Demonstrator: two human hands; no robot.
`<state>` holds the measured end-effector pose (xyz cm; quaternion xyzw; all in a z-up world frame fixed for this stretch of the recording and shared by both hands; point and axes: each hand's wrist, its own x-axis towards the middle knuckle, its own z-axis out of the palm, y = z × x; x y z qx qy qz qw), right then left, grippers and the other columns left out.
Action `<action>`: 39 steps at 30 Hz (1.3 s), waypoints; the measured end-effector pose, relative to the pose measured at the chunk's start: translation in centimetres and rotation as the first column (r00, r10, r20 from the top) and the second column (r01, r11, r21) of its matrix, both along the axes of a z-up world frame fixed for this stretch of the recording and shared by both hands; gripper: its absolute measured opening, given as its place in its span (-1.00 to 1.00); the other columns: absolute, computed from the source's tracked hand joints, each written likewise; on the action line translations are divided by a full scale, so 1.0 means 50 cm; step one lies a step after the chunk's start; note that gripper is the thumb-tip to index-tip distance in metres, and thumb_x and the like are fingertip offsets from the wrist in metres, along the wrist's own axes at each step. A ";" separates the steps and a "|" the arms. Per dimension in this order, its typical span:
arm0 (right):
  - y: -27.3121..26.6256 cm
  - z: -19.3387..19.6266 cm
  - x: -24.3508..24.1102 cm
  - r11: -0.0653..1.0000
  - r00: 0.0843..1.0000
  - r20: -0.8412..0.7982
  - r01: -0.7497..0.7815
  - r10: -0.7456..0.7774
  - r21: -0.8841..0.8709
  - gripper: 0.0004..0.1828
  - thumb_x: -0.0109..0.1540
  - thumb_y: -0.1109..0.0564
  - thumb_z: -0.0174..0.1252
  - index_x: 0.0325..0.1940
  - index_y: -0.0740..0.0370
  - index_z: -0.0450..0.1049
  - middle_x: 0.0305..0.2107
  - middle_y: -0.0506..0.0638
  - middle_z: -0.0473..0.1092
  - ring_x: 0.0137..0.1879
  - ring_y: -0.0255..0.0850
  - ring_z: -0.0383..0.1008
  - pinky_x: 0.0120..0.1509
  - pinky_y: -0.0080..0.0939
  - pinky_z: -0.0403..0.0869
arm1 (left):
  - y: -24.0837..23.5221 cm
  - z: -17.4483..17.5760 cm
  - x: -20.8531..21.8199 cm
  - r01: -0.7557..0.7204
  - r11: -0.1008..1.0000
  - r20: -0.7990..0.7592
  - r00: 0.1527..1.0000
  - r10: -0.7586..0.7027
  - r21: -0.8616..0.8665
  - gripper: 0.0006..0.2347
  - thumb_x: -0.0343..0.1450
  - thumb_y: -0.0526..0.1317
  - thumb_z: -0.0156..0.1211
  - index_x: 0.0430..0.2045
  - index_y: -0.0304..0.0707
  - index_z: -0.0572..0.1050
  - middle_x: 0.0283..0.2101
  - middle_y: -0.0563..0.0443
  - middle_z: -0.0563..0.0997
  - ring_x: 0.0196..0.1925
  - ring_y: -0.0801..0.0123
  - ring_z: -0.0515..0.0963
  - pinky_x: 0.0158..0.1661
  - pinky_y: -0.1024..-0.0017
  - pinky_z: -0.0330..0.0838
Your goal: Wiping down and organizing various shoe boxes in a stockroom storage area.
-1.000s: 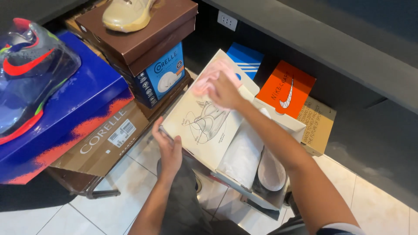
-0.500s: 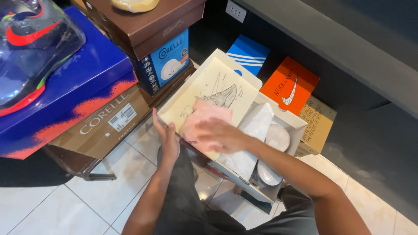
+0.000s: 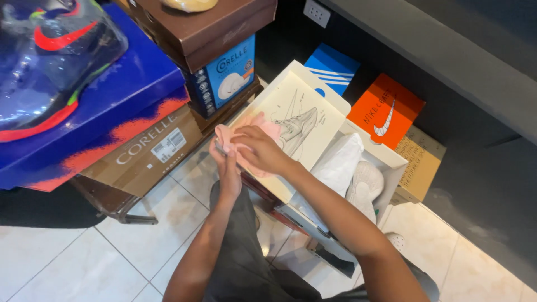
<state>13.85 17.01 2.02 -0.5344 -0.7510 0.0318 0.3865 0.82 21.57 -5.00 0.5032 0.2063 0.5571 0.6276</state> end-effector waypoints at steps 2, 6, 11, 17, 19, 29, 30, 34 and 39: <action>-0.002 -0.025 -0.012 1.000 0.996 0.085 0.027 -0.027 -0.004 -0.76 0.33 -0.04 0.11 0.04 -0.06 0.57 -0.08 -0.01 0.42 0.11 0.04 0.45 0.16 0.03 0.46 | 0.002 0.002 -0.014 -0.020 1.000 -0.124 0.992 0.021 0.009 -0.46 0.56 0.00 -0.12 0.40 -0.20 -0.08 0.50 -0.41 -0.03 0.54 -0.18 -0.04 0.45 -0.04 -0.21; -0.049 -0.023 0.017 1.000 0.985 0.173 0.000 0.000 0.000 -0.74 0.34 -0.13 0.05 -0.01 -0.10 0.57 -0.21 -0.10 0.36 -0.03 -0.05 0.43 0.01 -0.02 0.44 | 0.004 0.019 -0.023 0.028 1.000 -0.105 0.994 -0.029 -0.009 -0.47 0.57 0.00 -0.15 0.44 -0.10 -0.09 0.47 -0.38 0.02 0.54 -0.09 -0.01 0.47 0.00 -0.21; -0.021 0.008 -0.015 0.952 0.936 0.183 0.283 -0.300 0.116 -0.66 0.30 -0.02 0.10 0.12 0.07 0.48 0.01 0.17 0.41 0.20 0.18 0.43 0.22 0.15 0.38 | 0.002 0.015 -0.022 0.152 0.987 0.075 0.986 -0.147 -0.054 -0.43 0.58 -0.08 -0.13 0.46 -0.01 -0.24 0.43 -0.43 0.13 0.47 -0.02 0.17 0.40 0.05 0.08; 0.090 -0.053 0.131 0.983 0.968 0.207 0.116 -0.144 0.142 -0.76 0.27 0.06 0.04 -0.02 0.09 0.50 0.04 0.10 0.41 0.19 0.12 0.44 0.20 0.10 0.44 | -0.008 0.037 -0.034 0.165 0.984 0.022 0.986 -0.164 -0.064 -0.43 0.59 -0.10 -0.16 0.48 0.00 -0.26 0.44 -0.39 0.08 0.46 -0.06 0.18 0.33 0.00 0.17; 0.130 -0.067 0.228 0.982 0.954 0.252 0.135 -0.164 0.129 -0.75 0.20 0.10 0.09 -0.04 0.11 0.48 0.01 0.10 0.42 0.16 0.10 0.45 0.20 0.09 0.44 | 0.022 0.020 -0.041 0.193 0.979 0.010 0.981 -0.192 -0.070 -0.42 0.59 -0.09 -0.18 0.47 0.03 -0.29 0.43 -0.45 0.08 0.43 -0.15 0.24 0.26 0.00 0.29; -0.085 0.058 0.287 0.851 0.839 0.187 0.525 -0.511 -0.027 -0.59 0.35 0.02 0.06 0.26 0.19 0.39 0.17 0.35 0.37 0.34 0.30 0.32 0.46 0.29 0.21 | 0.018 0.003 -0.032 0.283 0.953 0.022 0.959 -0.282 -0.106 -0.41 0.57 -0.10 -0.18 0.45 0.06 -0.32 0.36 -0.50 0.13 0.30 -0.34 0.38 0.06 -0.07 0.52; -0.111 0.024 0.274 0.851 0.840 0.188 0.524 -0.510 -0.030 -0.59 0.35 0.02 0.06 0.26 0.19 0.39 0.17 0.35 0.37 0.34 0.30 0.32 0.46 0.29 0.21 | 0.015 0.010 -0.030 0.282 0.953 0.022 0.960 -0.281 -0.109 -0.41 0.57 -0.10 -0.18 0.45 0.06 -0.32 0.36 -0.50 0.13 0.30 -0.34 0.38 0.06 -0.07 0.52; -0.204 -0.032 0.137 0.869 0.827 0.295 0.494 -0.478 0.024 -0.40 0.35 -0.11 0.01 0.47 0.03 0.28 0.33 0.39 0.21 0.40 0.36 0.23 0.47 0.31 0.21 | 0.020 0.002 -0.027 0.226 0.971 0.098 0.971 -0.218 -0.074 -0.40 0.56 -0.05 -0.10 0.47 0.01 -0.25 0.40 -0.52 0.10 0.39 -0.31 0.27 0.22 -0.05 0.40; -0.210 -0.041 0.109 0.999 0.948 0.319 -0.001 0.014 -0.038 -0.48 0.37 -0.13 -0.14 0.40 -0.15 0.37 0.36 0.16 0.27 0.49 0.21 0.18 0.54 0.27 0.11 | 0.043 -0.025 -0.026 0.193 0.981 0.094 0.977 -0.191 -0.019 -0.41 0.58 -0.05 -0.10 0.47 0.01 -0.23 0.42 -0.50 0.10 0.42 -0.20 0.25 0.25 0.01 0.35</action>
